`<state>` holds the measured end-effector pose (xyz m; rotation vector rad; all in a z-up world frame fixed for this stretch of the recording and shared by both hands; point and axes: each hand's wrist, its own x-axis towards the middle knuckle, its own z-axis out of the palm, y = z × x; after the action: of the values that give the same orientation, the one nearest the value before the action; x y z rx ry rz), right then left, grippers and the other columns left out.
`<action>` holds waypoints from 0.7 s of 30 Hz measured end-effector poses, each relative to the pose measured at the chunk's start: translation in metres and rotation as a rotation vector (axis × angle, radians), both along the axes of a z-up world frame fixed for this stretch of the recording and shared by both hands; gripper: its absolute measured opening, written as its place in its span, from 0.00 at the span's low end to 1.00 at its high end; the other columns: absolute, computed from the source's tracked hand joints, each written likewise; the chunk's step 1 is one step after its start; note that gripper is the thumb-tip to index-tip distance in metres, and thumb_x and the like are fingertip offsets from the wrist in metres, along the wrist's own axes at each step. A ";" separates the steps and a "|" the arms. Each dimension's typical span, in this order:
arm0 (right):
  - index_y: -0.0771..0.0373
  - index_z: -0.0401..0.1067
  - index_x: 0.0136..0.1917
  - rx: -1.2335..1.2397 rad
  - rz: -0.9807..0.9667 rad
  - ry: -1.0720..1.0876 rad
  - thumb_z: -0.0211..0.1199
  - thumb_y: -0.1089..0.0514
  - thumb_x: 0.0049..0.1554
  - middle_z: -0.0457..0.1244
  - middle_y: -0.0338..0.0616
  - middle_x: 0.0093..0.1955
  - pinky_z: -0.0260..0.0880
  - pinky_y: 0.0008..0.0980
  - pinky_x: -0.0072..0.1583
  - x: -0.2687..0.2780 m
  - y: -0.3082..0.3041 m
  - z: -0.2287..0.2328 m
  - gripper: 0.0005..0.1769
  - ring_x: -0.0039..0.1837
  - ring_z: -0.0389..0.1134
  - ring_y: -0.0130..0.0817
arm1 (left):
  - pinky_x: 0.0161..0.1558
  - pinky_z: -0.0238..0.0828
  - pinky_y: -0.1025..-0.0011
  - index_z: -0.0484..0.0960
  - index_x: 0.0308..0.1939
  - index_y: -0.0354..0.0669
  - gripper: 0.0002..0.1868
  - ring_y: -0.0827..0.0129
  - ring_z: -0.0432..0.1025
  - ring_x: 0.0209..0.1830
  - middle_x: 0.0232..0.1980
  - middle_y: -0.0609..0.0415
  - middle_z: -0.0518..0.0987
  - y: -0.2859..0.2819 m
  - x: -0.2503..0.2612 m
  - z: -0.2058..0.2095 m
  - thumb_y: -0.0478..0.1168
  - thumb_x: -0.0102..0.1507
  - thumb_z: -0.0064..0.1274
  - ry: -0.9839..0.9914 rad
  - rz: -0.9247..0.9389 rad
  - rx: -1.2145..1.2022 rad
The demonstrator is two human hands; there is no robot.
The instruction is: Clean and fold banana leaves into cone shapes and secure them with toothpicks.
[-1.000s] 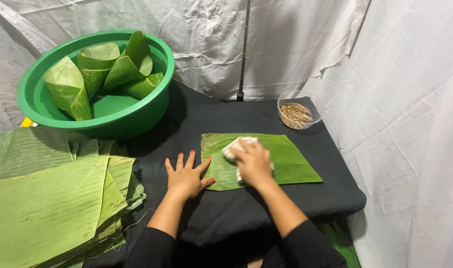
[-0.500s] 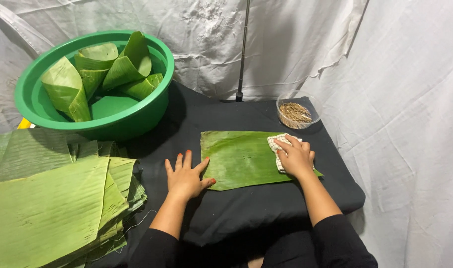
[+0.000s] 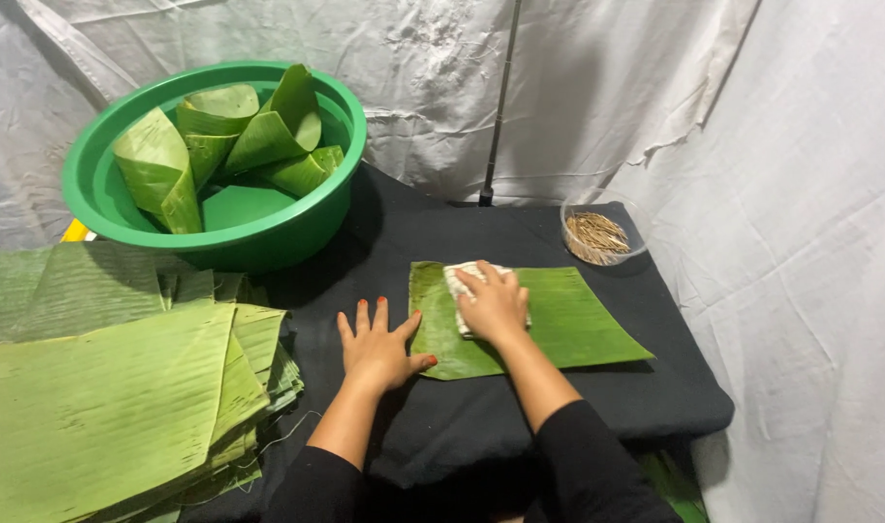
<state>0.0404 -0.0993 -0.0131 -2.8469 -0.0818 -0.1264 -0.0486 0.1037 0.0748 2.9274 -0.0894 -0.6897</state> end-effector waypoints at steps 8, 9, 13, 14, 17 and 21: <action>0.21 0.69 0.69 -0.063 -0.239 0.053 0.53 0.39 0.61 0.56 0.25 0.78 0.62 0.51 0.64 0.000 -0.108 0.000 0.24 0.70 0.58 0.48 | 0.75 0.14 0.38 0.54 0.80 0.73 0.43 0.45 0.28 0.85 0.85 0.47 0.41 0.000 -0.007 0.016 0.73 0.62 0.45 0.025 -0.004 -0.029; 0.19 0.67 0.70 -0.096 -0.273 0.070 0.51 0.38 0.61 0.55 0.23 0.78 0.62 0.48 0.63 -0.001 -0.116 0.004 0.24 0.70 0.57 0.46 | 0.75 0.14 0.38 0.54 0.80 0.73 0.44 0.45 0.28 0.85 0.85 0.47 0.40 0.001 -0.006 0.020 0.72 0.62 0.46 0.029 0.000 -0.033; 0.22 0.70 0.68 -0.173 -0.246 0.049 0.50 0.41 0.62 0.57 0.25 0.76 0.64 0.48 0.62 0.007 -0.132 -0.007 0.22 0.69 0.58 0.48 | 0.75 0.13 0.39 0.53 0.80 0.73 0.44 0.45 0.28 0.85 0.86 0.47 0.40 0.001 -0.007 0.018 0.72 0.63 0.44 0.039 -0.012 -0.014; 0.24 0.72 0.67 -0.191 -0.264 -0.011 0.48 0.43 0.63 0.59 0.23 0.74 0.64 0.48 0.62 0.001 -0.125 -0.001 0.21 0.67 0.58 0.46 | 0.75 0.13 0.39 0.53 0.80 0.73 0.43 0.45 0.27 0.85 0.86 0.48 0.39 0.001 -0.007 0.019 0.71 0.63 0.45 0.044 0.001 -0.031; 0.29 0.74 0.65 -0.128 -0.214 -0.096 0.47 0.47 0.65 0.62 0.26 0.71 0.65 0.51 0.61 -0.016 -0.083 0.013 0.21 0.66 0.60 0.48 | 0.75 0.12 0.38 0.53 0.80 0.73 0.43 0.45 0.27 0.85 0.86 0.48 0.39 0.001 -0.005 0.018 0.70 0.62 0.46 0.040 0.011 -0.043; 0.31 0.70 0.69 -0.107 0.044 0.067 0.46 0.42 0.65 0.59 0.28 0.75 0.65 0.53 0.61 -0.042 -0.019 -0.011 0.22 0.66 0.59 0.51 | 0.75 0.13 0.38 0.52 0.80 0.74 0.44 0.45 0.27 0.85 0.86 0.48 0.39 0.002 -0.003 0.013 0.70 0.62 0.46 0.042 0.002 -0.037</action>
<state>-0.0018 -0.1188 -0.0238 -2.9511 -0.1418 -0.0177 -0.0514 0.1054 0.0876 2.8760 -0.0946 -0.7404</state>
